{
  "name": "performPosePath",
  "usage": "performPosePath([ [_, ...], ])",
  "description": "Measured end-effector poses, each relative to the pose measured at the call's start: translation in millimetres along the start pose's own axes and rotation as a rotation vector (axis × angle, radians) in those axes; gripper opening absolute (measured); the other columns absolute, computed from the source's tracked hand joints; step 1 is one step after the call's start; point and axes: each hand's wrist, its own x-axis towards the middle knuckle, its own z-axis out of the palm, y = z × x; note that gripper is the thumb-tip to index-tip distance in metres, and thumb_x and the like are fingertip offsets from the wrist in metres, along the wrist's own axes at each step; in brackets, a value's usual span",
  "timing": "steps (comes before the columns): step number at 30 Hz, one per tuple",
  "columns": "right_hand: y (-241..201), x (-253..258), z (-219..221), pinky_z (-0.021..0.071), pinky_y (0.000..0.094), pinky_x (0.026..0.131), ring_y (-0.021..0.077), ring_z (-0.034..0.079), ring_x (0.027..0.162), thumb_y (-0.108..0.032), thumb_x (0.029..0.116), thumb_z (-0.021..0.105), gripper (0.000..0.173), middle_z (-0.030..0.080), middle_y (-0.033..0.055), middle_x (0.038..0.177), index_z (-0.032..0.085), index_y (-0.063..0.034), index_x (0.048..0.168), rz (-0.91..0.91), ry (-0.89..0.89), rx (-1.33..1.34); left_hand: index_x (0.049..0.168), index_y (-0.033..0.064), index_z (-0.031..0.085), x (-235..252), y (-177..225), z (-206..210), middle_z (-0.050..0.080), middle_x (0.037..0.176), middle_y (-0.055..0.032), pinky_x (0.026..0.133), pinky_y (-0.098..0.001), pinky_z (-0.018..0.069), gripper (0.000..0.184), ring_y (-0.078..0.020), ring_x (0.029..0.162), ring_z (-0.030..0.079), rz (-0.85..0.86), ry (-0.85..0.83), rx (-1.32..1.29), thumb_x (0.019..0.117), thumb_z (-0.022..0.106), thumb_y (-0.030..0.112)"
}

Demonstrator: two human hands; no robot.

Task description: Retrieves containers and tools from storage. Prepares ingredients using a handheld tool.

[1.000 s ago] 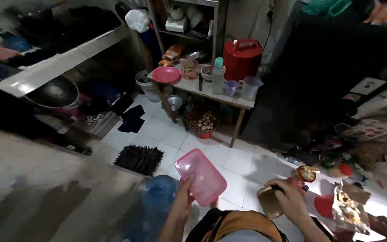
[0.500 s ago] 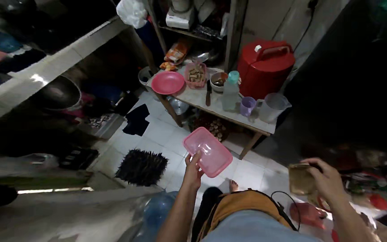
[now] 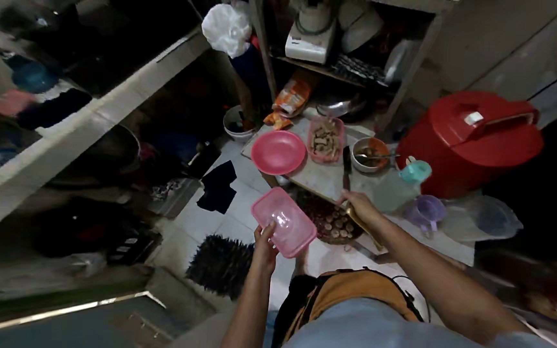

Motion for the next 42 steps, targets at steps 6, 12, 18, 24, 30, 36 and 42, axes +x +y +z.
performPosePath([
  [6, -38.9, 164.3, 94.8, 0.047, 0.0276, 0.059, 0.0113, 0.055, 0.063, -0.045, 0.1095, 0.044, 0.05, 0.064, 0.008, 0.087, 0.064, -0.0008, 0.121, 0.326, -0.098, 0.221, 0.157, 0.0119, 0.022, 47.6, 87.3, -42.7, 0.064, 0.124, -0.0189, 0.081, -0.041, 0.0614, 0.061, -0.0252, 0.102, 0.07, 0.0, 0.059, 0.08, 0.1054, 0.054, 0.025],
  [12, -61.4, 230.1, 141.4, 0.05, 0.0478, 0.098, 0.032, 0.063, 0.11, -0.036, 0.1085, 0.05, 0.049, 0.063, 0.0251, 0.125, 0.059, 0.0057, 0.132, 0.402, 0.063, 0.2, 0.154, 0.008, 0.025, 67.7, 109.3, -92.7, 0.061, 0.127, -0.0156, 0.085, -0.0374, 0.0599, 0.056, -0.0192, 0.104, 0.067, -0.02, 0.204, 0.088, 0.1061, 0.048, 0.026],
  [18, -94.3, 202.3, 135.7, 0.0515, 0.0343, 0.071, 0.0164, 0.058, 0.076, -0.028, 0.108, 0.05, 0.033, 0.061, 0.0106, 0.09, 0.061, 0.0007, 0.118, 0.248, 0.0, 0.283, 0.147, 0.0057, 0.035, 83.1, 107.1, -104.5, 0.067, 0.117, -0.0149, 0.081, -0.0389, 0.0617, 0.046, -0.0209, 0.098, 0.071, -0.073, 0.264, 0.025, 0.1073, 0.049, 0.024],
  [24, -102.3, 168.6, 50.4, 0.0469, 0.0234, 0.053, 0.0074, 0.05, 0.054, -0.024, 0.1084, 0.05, 0.024, 0.053, 0.0, 0.068, 0.059, -0.0012, 0.107, 0.199, 0.343, 0.427, 0.153, 0.0043, 0.029, 139.7, 132.3, -54.0, 0.062, 0.126, -0.019, 0.085, -0.039, 0.0604, 0.056, -0.0229, 0.104, 0.069, -0.04, 0.151, 0.127, 0.107, 0.051, 0.027],
  [30, -63.2, 197.0, 28.5, 0.0424, 0.0242, 0.045, 0.0089, 0.045, 0.048, -0.032, 0.1098, 0.045, 0.029, 0.048, 0.0003, 0.066, 0.054, -0.0065, 0.099, 0.339, 0.539, 0.523, 0.156, 0.0069, 0.027, 227.8, 154.1, 18.7, 0.06, 0.129, -0.0222, 0.092, -0.0427, 0.0531, 0.067, -0.0273, 0.109, 0.063, -0.062, -0.015, 0.282, 0.1024, 0.062, 0.027],
  [36, -48.1, 158.1, 26.5, 0.0406, 0.0203, 0.041, 0.0046, 0.045, 0.043, -0.046, 0.1124, 0.025, 0.053, 0.05, -0.0041, 0.058, 0.053, -0.0094, 0.086, 0.38, 0.339, 0.46, 0.157, 0.0109, 0.023, 300.0, 168.9, 42.5, 0.06, 0.128, -0.0212, 0.093, -0.0445, 0.0542, 0.079, -0.0285, 0.11, 0.064, -0.102, -0.175, 0.358, 0.0967, 0.072, 0.028],
  [42, -147.3, 179.1, 126.5, 0.0514, 0.0617, 0.095, 0.0405, 0.063, 0.114, -0.045, 0.0866, 0.08, 0.074, 0.06, 0.0226, 0.136, 0.053, -0.0112, 0.147, 0.183, 0.141, -0.495, 0.156, 0.0113, 0.033, 327.9, 181.5, 33.8, 0.047, 0.144, -0.025, 0.093, -0.055, 0.0531, 0.081, -0.0398, 0.123, 0.055, -0.097, -0.249, 0.505, 0.0922, 0.075, 0.036],
])
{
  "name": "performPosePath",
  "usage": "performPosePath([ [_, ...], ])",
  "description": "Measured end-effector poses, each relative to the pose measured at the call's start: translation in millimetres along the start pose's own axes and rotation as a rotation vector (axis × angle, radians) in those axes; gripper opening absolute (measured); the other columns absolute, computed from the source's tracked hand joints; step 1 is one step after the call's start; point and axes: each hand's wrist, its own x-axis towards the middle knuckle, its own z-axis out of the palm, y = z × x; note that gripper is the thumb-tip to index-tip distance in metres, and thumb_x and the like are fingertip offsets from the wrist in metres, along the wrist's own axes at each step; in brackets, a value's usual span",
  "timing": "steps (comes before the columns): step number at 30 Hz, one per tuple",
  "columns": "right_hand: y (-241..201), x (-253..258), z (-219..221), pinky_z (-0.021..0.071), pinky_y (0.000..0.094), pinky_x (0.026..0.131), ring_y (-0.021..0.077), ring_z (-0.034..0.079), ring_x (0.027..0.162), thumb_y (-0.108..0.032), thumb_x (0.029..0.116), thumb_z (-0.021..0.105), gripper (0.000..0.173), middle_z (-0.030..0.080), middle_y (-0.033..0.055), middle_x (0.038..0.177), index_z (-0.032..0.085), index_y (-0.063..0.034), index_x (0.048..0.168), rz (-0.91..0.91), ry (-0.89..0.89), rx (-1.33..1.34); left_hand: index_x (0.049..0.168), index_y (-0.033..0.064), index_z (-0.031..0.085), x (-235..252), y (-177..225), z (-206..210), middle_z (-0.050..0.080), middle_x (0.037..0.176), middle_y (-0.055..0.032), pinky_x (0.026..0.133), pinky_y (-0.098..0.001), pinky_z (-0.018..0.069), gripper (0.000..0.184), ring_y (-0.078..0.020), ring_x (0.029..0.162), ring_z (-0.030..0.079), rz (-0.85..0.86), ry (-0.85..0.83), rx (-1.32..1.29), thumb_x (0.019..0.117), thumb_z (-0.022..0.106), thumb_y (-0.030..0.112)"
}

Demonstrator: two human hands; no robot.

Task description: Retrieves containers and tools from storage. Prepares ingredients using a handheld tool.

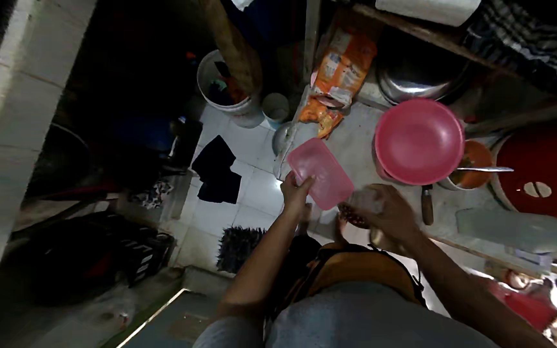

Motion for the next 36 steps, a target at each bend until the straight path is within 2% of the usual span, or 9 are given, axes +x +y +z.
performPosePath([
  [2, -39.9, 23.4, 29.1, 0.0496, 0.0653, 0.095, 0.0459, 0.056, 0.124, -0.055, 0.0788, 0.083, 0.099, 0.047, 0.0247, 0.149, 0.038, -0.0193, 0.159, -0.106, -0.036, -0.253, 0.156, 0.013, 0.035, 3.0, 6.6, -2.0, 0.05, 0.143, -0.0217, 0.096, -0.0544, 0.0515, 0.072, -0.0364, 0.123, 0.055, -0.051, -0.019, -0.065, 0.0978, 0.068, 0.039],
  [4, -57.2, 43.5, 56.2, 0.0453, 0.0682, 0.096, 0.0509, 0.048, 0.13, -0.053, 0.0731, 0.088, 0.112, 0.044, 0.0298, 0.148, 0.031, -0.0139, 0.162, -0.213, 0.001, -0.4, 0.156, 0.0191, 0.034, -2.1, 13.7, -3.0, 0.054, 0.141, -0.0158, 0.098, -0.0519, 0.0478, 0.061, -0.0298, 0.122, 0.056, -0.108, -0.044, -0.132, 0.1046, 0.053, 0.046],
  [10, -85.8, 55.7, 62.9, 0.0354, 0.0632, 0.109, 0.0461, 0.042, 0.14, -0.047, 0.0858, 0.078, 0.107, 0.041, 0.0307, 0.153, 0.021, 0.0064, 0.16, -0.222, -0.122, -0.589, 0.153, 0.0166, 0.041, -15.1, 29.5, -7.9, 0.046, 0.153, -0.0081, 0.111, -0.0519, 0.0398, 0.064, -0.0269, 0.14, 0.044, -0.184, -0.135, -0.293, 0.1068, 0.032, 0.06],
  [13, -90.3, 59.3, 61.1, 0.0335, 0.0612, 0.111, 0.0461, 0.041, 0.141, -0.043, 0.0875, 0.076, 0.096, 0.039, 0.0314, 0.155, 0.033, 0.0123, 0.153, -0.25, -0.171, -0.605, 0.156, 0.0165, 0.038, -13.5, 36.4, -5.3, 0.044, 0.156, -0.0094, 0.112, -0.0525, 0.0385, 0.072, -0.028, 0.14, 0.043, -0.213, -0.173, -0.287, 0.1052, 0.024, 0.065],
  [17, -92.3, 62.4, 57.6, 0.0373, 0.0618, 0.107, 0.0465, 0.044, 0.139, -0.042, 0.089, 0.073, 0.068, 0.045, 0.031, 0.151, 0.061, 0.0129, 0.127, -0.336, -0.193, -0.679, 0.158, 0.0191, 0.036, -13.5, 40.2, -2.7, 0.043, 0.157, -0.0089, 0.111, -0.0532, 0.0386, 0.08, -0.0281, 0.141, 0.043, -0.221, -0.199, -0.27, 0.1012, 0.018, 0.073],
  [25, -103.4, 61.1, 45.9, 0.0391, 0.0587, 0.106, 0.0455, 0.05, 0.132, -0.04, 0.0862, 0.075, 0.064, 0.053, 0.0303, 0.141, 0.063, 0.0119, 0.123, -0.362, -0.251, -0.671, 0.161, 0.0204, 0.03, -8.5, 45.7, -0.8, 0.038, 0.161, -0.0087, 0.116, -0.0549, 0.0328, 0.085, -0.0276, 0.147, 0.037, -0.246, -0.227, -0.285, 0.099, 0.007, 0.074],
  [30, -108.8, 57.5, 22.9, 0.039, 0.0605, 0.108, 0.0424, 0.052, 0.13, -0.042, 0.0871, 0.076, 0.055, 0.059, 0.023, 0.137, 0.07, 0.0046, 0.116, -0.363, -0.289, -0.589, 0.162, 0.0185, 0.027, -9.5, 44.1, 0.2, 0.037, 0.161, -0.0103, 0.115, -0.0534, 0.0361, 0.08, -0.0282, 0.145, 0.039, -0.243, -0.194, -0.307, 0.1027, 0.01, 0.069],
  [33, -108.3, 54.1, 7.5, 0.0411, 0.0575, 0.107, 0.0404, 0.055, 0.129, -0.042, 0.09, 0.07, 0.069, 0.063, 0.0219, 0.134, 0.057, 0.0026, 0.141, -0.361, -0.254, -0.601, 0.155, 0.008, 0.034, -8.9, 34.5, 0.8, 0.045, 0.151, -0.0185, 0.106, -0.05, 0.0442, 0.048, -0.0305, 0.134, 0.048, -0.129, -0.172, -0.161, 0.1128, 0.029, 0.03],
  [36, -99.3, 45.8, -1.7, 0.049, 0.0596, 0.096, 0.0431, 0.063, 0.115, -0.027, 0.0913, 0.068, 0.058, 0.07, 0.023, 0.118, 0.058, 0.0015, 0.141, -0.376, -0.051, -0.497, 0.157, 0.0014, 0.029, 3.9, 15.2, -3.6, 0.043, 0.15, -0.0274, 0.107, -0.0536, 0.046, 0.068, -0.0384, 0.133, 0.05, 0.066, -0.164, 0.277, 0.0981, 0.062, 0.005],
])
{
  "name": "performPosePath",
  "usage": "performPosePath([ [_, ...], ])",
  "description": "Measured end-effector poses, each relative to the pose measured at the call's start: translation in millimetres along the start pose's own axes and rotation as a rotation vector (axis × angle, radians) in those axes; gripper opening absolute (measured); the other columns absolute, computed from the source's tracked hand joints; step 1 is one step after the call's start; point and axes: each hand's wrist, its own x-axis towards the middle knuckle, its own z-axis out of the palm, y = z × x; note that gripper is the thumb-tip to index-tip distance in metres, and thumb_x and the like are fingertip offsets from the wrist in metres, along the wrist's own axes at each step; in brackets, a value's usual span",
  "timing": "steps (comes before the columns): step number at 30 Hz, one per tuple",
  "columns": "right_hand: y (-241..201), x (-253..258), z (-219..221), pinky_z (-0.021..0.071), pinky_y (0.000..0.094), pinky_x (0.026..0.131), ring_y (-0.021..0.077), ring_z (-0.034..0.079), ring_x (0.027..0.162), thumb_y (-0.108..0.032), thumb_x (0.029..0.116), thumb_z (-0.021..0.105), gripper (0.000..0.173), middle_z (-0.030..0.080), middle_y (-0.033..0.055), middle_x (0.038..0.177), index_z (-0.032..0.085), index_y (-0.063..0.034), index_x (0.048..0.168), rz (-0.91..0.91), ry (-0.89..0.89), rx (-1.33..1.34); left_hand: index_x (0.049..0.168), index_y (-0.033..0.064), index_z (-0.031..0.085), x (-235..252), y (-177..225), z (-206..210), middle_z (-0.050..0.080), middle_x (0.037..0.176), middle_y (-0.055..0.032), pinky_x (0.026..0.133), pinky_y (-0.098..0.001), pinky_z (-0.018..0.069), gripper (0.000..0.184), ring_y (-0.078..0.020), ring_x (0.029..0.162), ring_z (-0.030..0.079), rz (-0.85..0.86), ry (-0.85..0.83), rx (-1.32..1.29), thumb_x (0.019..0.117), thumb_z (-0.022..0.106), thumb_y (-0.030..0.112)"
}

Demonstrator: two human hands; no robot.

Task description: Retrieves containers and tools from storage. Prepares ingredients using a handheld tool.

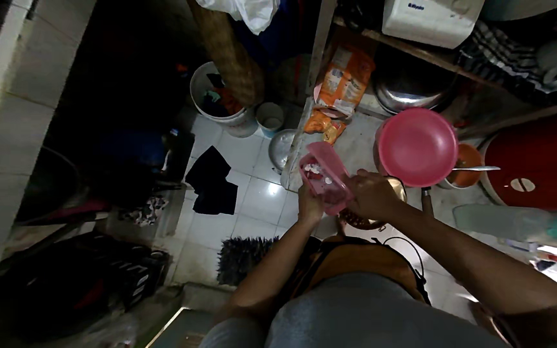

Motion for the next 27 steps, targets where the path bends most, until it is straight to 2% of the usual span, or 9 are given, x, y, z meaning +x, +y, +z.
performPosePath([
  [3, 8.5, -11.8, -8.9, 0.0519, 0.0638, 0.089, 0.0442, 0.065, 0.111, -0.024, 0.1006, 0.061, 0.036, 0.071, 0.0229, 0.114, 0.067, -0.0044, 0.13, 0.274, 0.098, 0.071, 0.162, 0.0053, 0.022, 2.4, 4.0, -3.3, 0.039, 0.148, -0.0286, 0.099, -0.0548, 0.0511, 0.083, -0.04, 0.124, 0.054, -0.017, 0.029, 0.15, 0.0937, 0.069, 0.009],
  [6, 28.5, -16.5, 1.5, 0.0519, 0.0655, 0.081, 0.0459, 0.067, 0.101, -0.021, 0.1027, 0.056, 0.029, 0.068, 0.0255, 0.107, 0.067, -0.0016, 0.122, 0.473, 0.169, 0.142, 0.164, 0.0111, 0.02, 2.4, 2.9, -11.4, 0.042, 0.145, -0.0256, 0.093, -0.0511, 0.055, 0.085, -0.0357, 0.113, 0.06, -0.037, 0.026, 0.126, 0.0937, 0.069, 0.012],
  [8, 38.8, -17.7, 11.7, 0.0509, 0.0676, 0.083, 0.0474, 0.067, 0.101, -0.019, 0.1046, 0.054, 0.028, 0.069, 0.0267, 0.106, 0.065, -0.0012, 0.123, 0.54, 0.167, 0.248, 0.163, 0.0117, 0.024, 1.8, 2.5, -17.5, 0.043, 0.143, -0.0248, 0.088, -0.0486, 0.0576, 0.081, -0.0332, 0.106, 0.063, -0.05, 0.019, 0.13, 0.095, 0.068, 0.013],
  [11, 54.0, -17.9, 34.6, 0.0483, 0.0693, 0.09, 0.0473, 0.066, 0.106, -0.023, 0.108, 0.05, 0.03, 0.069, 0.0264, 0.109, 0.064, -0.003, 0.126, 0.613, 0.151, 0.436, 0.161, 0.0109, 0.03, -1.1, 4.5, -30.9, 0.045, 0.142, -0.0257, 0.086, -0.0483, 0.059, 0.075, -0.0336, 0.104, 0.065, -0.057, 0.03, 0.125, 0.0961, 0.068, 0.012],
  [15, 68.5, -10.0, 70.4, 0.0485, 0.0628, 0.098, 0.0411, 0.066, 0.111, -0.021, 0.1093, 0.045, 0.036, 0.069, 0.024, 0.117, 0.059, -0.0033, 0.137, 0.597, 0.105, 0.655, 0.159, 0.0103, 0.033, -0.7, 2.8, -46.0, 0.053, 0.132, -0.025, 0.084, -0.0499, 0.0581, 0.07, -0.0333, 0.097, 0.065, -0.067, 0.045, 0.096, 0.0967, 0.067, 0.01],
  [19, 67.1, -4.1, 72.8, 0.0412, 0.0627, 0.109, 0.0441, 0.054, 0.13, -0.032, 0.1086, 0.05, 0.05, 0.055, 0.0279, 0.141, 0.049, -0.004, 0.15, 0.646, 0.037, 0.655, 0.162, 0.0126, 0.024, 3.1, 0.1, -49.0, 0.052, 0.136, -0.0263, 0.088, -0.0522, 0.0573, 0.075, -0.0358, 0.103, 0.065, -0.105, 0.039, 0.035, 0.0981, 0.062, 0.008],
  [22, 66.6, -20.5, 68.7, 0.044, 0.0631, 0.105, 0.0442, 0.054, 0.127, -0.04, 0.1051, 0.055, 0.056, 0.051, 0.0272, 0.143, 0.049, -0.0074, 0.151, 0.646, 0.072, 0.628, 0.162, 0.0133, 0.025, 6.2, -2.4, -48.6, 0.053, 0.135, -0.0271, 0.087, -0.0528, 0.0576, 0.078, -0.0367, 0.102, 0.065, -0.103, 0.045, 0.027, 0.0958, 0.065, 0.007],
  [24, 64.2, -34.4, 65.6, 0.0464, 0.0618, 0.1, 0.0427, 0.057, 0.119, -0.034, 0.1015, 0.06, 0.05, 0.056, 0.0255, 0.134, 0.057, -0.008, 0.144, 0.559, 0.176, 0.616, 0.164, 0.0142, 0.021, -0.6, 0.3, -53.1, 0.051, 0.138, -0.0258, 0.088, -0.0503, 0.0566, 0.084, -0.0344, 0.104, 0.064, -0.047, 0.102, 0.106, 0.095, 0.068, 0.012],
  [27, 48.8, -42.2, 36.8, 0.0461, 0.0562, 0.099, 0.0376, 0.056, 0.117, -0.011, 0.0962, 0.056, 0.041, 0.059, 0.0245, 0.129, 0.061, -0.0019, 0.136, 0.474, 0.334, 0.79, 0.157, 0.0081, 0.036, -28.5, 14.6, -57.2, 0.046, 0.142, -0.0248, 0.094, -0.0495, 0.0508, 0.074, -0.0347, 0.122, 0.054, 0.29, 0.267, 0.198, 0.0912, 0.069, 0.014],
])
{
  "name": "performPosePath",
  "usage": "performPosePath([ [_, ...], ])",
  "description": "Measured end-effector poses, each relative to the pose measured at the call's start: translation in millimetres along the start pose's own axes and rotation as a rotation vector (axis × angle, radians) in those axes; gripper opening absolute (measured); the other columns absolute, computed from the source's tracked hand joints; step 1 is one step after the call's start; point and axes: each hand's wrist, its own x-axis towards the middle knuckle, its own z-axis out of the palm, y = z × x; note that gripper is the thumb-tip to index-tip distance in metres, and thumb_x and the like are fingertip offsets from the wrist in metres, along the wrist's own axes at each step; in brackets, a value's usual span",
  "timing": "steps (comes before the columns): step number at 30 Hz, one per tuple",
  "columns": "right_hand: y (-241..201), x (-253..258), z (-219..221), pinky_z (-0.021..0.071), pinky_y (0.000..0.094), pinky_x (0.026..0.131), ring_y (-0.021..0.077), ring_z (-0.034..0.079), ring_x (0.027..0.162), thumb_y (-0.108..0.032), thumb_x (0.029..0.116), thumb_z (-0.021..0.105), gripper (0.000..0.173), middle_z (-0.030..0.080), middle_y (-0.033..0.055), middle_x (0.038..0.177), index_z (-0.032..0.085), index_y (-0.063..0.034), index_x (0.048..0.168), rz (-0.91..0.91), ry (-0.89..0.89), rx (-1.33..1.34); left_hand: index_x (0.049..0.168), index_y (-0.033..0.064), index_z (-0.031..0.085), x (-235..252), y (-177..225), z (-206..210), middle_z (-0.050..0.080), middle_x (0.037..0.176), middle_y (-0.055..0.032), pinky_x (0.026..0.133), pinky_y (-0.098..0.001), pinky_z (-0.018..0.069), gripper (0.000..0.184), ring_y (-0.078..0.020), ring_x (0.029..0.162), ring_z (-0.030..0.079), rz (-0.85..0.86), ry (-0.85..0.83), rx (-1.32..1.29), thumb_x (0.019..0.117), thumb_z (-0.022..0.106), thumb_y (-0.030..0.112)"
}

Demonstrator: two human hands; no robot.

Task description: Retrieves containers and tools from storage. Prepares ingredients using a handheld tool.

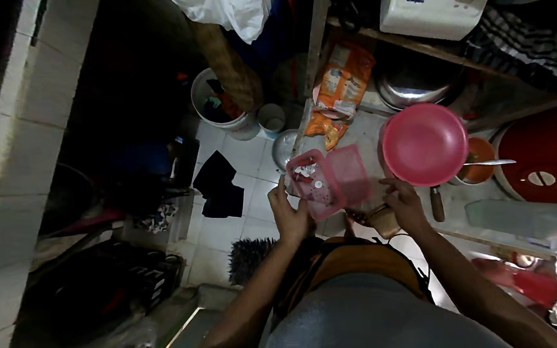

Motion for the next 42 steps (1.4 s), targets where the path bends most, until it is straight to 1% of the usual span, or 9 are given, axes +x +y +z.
performPosePath([
  [3, -42.3, 0.2, -11.7, 0.0519, 0.0413, 0.088, 0.0203, 0.061, 0.104, -0.01, 0.103, 0.043, 0.037, 0.061, 0.0132, 0.122, 0.056, -0.005, 0.138, 0.114, -0.068, 0.312, 0.149, 0.008, 0.047, -21.2, 33.1, 2.8, 0.048, 0.144, -0.0182, 0.098, -0.0469, 0.049, 0.068, -0.0279, 0.128, 0.051, 0.194, -0.217, -0.09, 0.0872, 0.074, 0.017],
  [6, -74.6, 3.7, -9.7, 0.0555, 0.0376, 0.083, 0.015, 0.064, 0.097, -0.019, 0.1075, 0.042, 0.033, 0.065, 0.0062, 0.114, 0.057, -0.0106, 0.136, 0.12, -0.146, 0.527, 0.163, 0.0194, 0.022, -33.8, 62.3, 20.6, 0.03, 0.162, -0.0127, 0.106, -0.0502, 0.0491, 0.105, -0.0264, 0.137, 0.048, 0.148, -0.473, -0.113, 0.0806, 0.085, 0.037],
  [17, -116.5, -14.0, 6.8, 0.0574, 0.0315, 0.074, 0.0126, 0.063, 0.08, -0.009, 0.101, 0.059, 0.025, 0.063, 0.0045, 0.094, 0.059, -0.0115, 0.126, 0.022, -0.384, 0.668, 0.164, 0.0268, -0.013, -25.5, 79.2, 15.5, 0.005, 0.168, -0.0219, 0.11, -0.0571, 0.0416, 0.152, -0.0359, 0.149, 0.029, 0.029, -0.447, -0.221, 0.0596, 0.097, 0.042],
  [20, -119.3, -14.6, 7.0, 0.0564, 0.0307, 0.068, 0.0128, 0.061, 0.076, -0.01, 0.0975, 0.063, 0.025, 0.061, 0.0054, 0.092, 0.061, -0.0102, 0.122, -0.105, -0.343, 0.567, 0.163, 0.0343, -0.012, -26.5, 80.6, 9.8, 0.014, 0.166, -0.0187, 0.107, -0.0493, 0.0461, 0.142, -0.0288, 0.142, 0.041, -0.09, -0.614, -0.423, 0.066, 0.091, 0.028],
  [23, -121.3, -16.3, 0.0, 0.0539, 0.0254, 0.057, 0.0109, 0.059, 0.065, -0.007, 0.0965, 0.061, 0.021, 0.063, 0.0056, 0.089, 0.063, -0.0079, 0.117, -0.253, -0.226, 0.448, 0.163, 0.0392, -0.004, -25.8, 85.1, -3.0, 0.033, 0.157, -0.0127, 0.089, -0.0345, 0.0548, 0.116, -0.015, 0.11, 0.061, -0.188, -0.786, -0.613, 0.0797, 0.074, 0.021],
  [27, -121.0, -33.1, -2.7, 0.0566, 0.0266, 0.068, 0.0103, 0.064, 0.079, -0.011, 0.0956, 0.064, 0.025, 0.066, 0.0054, 0.101, 0.063, -0.0054, 0.119, -0.435, -0.102, 0.292, 0.153, 0.023, 0.034, -22.6, 95.7, -10.2, 0.059, 0.13, -0.0043, 0.086, -0.0331, 0.0555, 0.067, -0.0141, 0.106, 0.063, -0.293, -0.562, -0.862, 0.0924, 0.061, 0.026],
  [31, -106.9, -57.3, 16.1, 0.0607, 0.0324, 0.079, 0.014, 0.069, 0.091, -0.022, 0.0864, 0.08, 0.047, 0.068, 0.0086, 0.106, 0.061, -0.0065, 0.126, -0.544, -0.179, 0.067, 0.134, 0.0183, 0.05, -11.5, 102.0, -16.6, 0.066, 0.11, -0.0044, 0.077, -0.0351, 0.0588, 0.04, -0.0165, 0.096, 0.067, -0.359, -0.445, -0.948, 0.0998, 0.055, 0.039],
  [37, -106.9, -69.7, 26.0, 0.0617, 0.0274, 0.075, 0.0102, 0.072, 0.081, -0.014, 0.0942, 0.072, 0.026, 0.072, 0.0068, 0.094, 0.066, -0.0045, 0.117, -0.534, -0.009, 0.028, 0.161, 0.0317, 0.019, -19.1, 103.2, -16.1, 0.051, 0.144, -0.0069, 0.102, -0.0435, 0.0517, 0.069, -0.0227, 0.126, 0.056, -0.307, -0.333, -1.005, 0.1033, 0.055, 0.045],
  [42, -103.1, -62.9, 10.6, 0.0621, 0.0256, 0.08, 0.0085, 0.073, 0.086, -0.011, 0.0984, 0.064, 0.02, 0.076, 0.0057, 0.1, 0.072, -0.0033, 0.115, -0.697, 0.146, -0.061, 0.163, 0.0356, 0.013, -35.3, 99.6, -13.5, 0.051, 0.143, -0.0145, 0.085, -0.0382, 0.0594, 0.091, -0.0243, 0.101, 0.067, -0.286, -0.381, -0.964, 0.0965, 0.061, -0.003],
])
